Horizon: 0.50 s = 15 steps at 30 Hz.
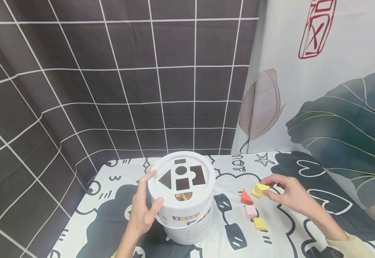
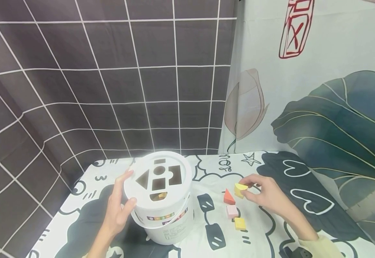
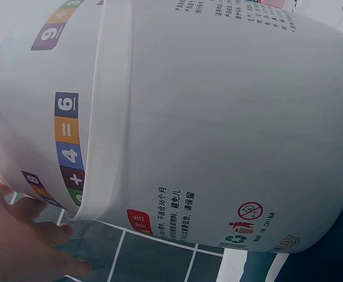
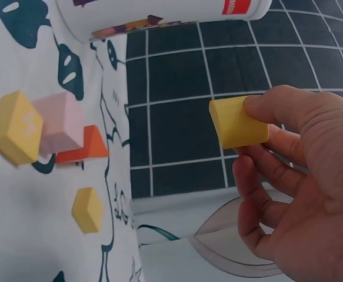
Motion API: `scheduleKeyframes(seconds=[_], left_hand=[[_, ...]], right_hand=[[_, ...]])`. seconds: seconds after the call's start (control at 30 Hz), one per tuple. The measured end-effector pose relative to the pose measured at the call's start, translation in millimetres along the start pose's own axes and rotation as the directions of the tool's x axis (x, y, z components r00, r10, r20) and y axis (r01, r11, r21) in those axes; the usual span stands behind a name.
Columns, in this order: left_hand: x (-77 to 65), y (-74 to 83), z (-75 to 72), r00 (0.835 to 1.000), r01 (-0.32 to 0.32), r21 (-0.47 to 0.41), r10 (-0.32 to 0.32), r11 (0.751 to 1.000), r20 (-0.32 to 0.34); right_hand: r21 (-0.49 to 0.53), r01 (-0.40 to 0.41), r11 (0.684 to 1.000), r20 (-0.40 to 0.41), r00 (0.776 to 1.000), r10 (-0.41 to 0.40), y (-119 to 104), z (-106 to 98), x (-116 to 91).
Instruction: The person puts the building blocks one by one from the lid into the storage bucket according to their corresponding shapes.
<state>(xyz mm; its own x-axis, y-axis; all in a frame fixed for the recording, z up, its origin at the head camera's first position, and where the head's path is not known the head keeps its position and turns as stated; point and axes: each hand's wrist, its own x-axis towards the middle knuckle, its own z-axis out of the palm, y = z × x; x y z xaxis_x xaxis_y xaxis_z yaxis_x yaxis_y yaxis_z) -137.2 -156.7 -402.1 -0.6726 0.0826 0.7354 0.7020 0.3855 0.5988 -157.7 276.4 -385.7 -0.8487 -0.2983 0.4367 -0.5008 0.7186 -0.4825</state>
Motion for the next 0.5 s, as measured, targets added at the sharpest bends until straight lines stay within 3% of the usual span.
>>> scheduleKeyframes(seconds=[0.23, 0.5], left_hand=[[-0.3, -0.1, 0.0, 1.000, 0.007, 0.016, -0.007, 1.000, -0.004], [-0.6, 0.0, -0.1, 1.000, 0.023, 0.012, -0.023, 1.000, 0.002]], right_hand=[[0.023, -0.017, 1.000, 0.034, 0.999, 0.016, -7.1, -4.1, 9.8], [0.038, 0.071, 0.997, 0.016, 0.997, -0.071, -19.4, -7.6, 22.0]])
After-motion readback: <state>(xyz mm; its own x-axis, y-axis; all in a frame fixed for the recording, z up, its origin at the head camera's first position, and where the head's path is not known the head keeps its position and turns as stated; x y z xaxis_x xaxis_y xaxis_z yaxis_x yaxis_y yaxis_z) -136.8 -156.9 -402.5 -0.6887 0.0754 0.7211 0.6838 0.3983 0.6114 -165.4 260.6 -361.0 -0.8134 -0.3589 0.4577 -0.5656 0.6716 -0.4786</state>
